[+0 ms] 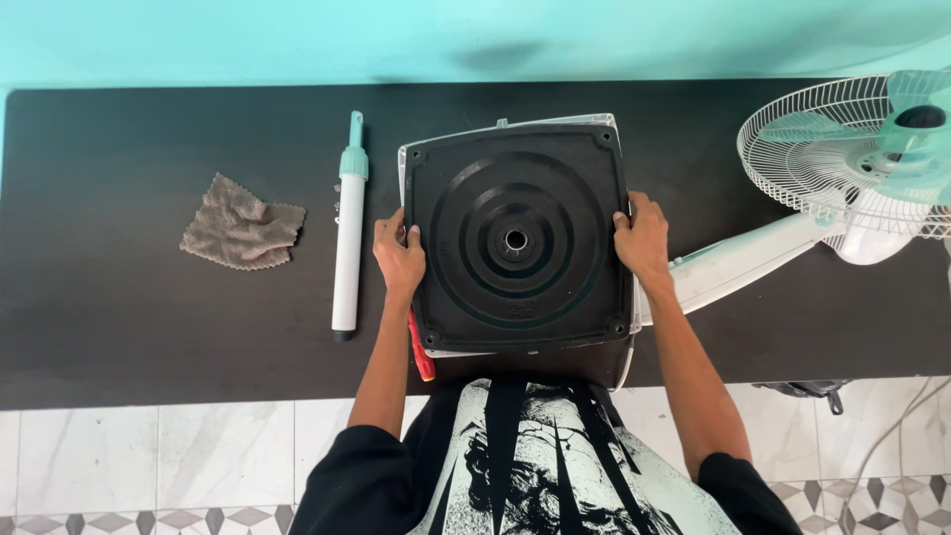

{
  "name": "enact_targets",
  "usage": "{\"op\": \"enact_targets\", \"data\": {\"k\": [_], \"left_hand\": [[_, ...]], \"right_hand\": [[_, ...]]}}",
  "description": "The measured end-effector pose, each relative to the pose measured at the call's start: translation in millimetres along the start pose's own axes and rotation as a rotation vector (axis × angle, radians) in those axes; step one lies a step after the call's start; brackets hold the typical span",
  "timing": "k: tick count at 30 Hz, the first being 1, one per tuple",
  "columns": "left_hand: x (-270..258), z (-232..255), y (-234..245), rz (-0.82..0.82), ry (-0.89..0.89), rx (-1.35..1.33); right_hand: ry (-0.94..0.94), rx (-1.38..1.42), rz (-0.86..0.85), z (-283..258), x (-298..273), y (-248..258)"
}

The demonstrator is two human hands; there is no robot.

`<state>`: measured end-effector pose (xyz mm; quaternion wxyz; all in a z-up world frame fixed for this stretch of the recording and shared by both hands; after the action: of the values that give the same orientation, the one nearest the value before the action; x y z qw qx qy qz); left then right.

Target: The person assembles a pedestal fan by attaching the fan blades to the motor hub, securing them with a cap, and then attaching the base to the fan stand using a screwdriver. The person handles the fan blades, cap, base, and screwdriver throughout the process.

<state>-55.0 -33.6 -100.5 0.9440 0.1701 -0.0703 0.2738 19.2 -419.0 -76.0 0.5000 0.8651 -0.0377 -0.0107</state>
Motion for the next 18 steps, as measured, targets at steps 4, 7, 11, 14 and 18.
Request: {"op": "enact_targets", "data": {"k": [4,7,11,14,18], "left_hand": [[3,-2,0,-0.003,0.042,0.043],[5,0,-1,-0.001,0.036,0.063],[12,7,-8,0.002,-0.020,0.086],[15,12,-20,-0.027,-0.022,0.089],[28,13,-26,-0.049,0.015,0.070]], "right_hand": [[-0.055,-0.089,-0.126,-22,1,21],[-0.095,-0.246,-0.214,-37,3,35],[-0.067,-0.380,-0.231,-42,13,56],[-0.060,-0.346,-0.177,-29,23,67],[-0.043,-0.293,-0.051,4,21,59]]}}
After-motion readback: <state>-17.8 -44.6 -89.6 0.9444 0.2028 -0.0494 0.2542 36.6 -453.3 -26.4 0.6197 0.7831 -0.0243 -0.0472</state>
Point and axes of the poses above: each hand's wrist, its own x-axis towards the middle knuckle, its own y-axis out of the back of the hand, z = x × y, the point moved 1 cm from there along x, towards the middle knuckle, and after that the axes turned 12 degrees about -x, right-handed, at the moved point
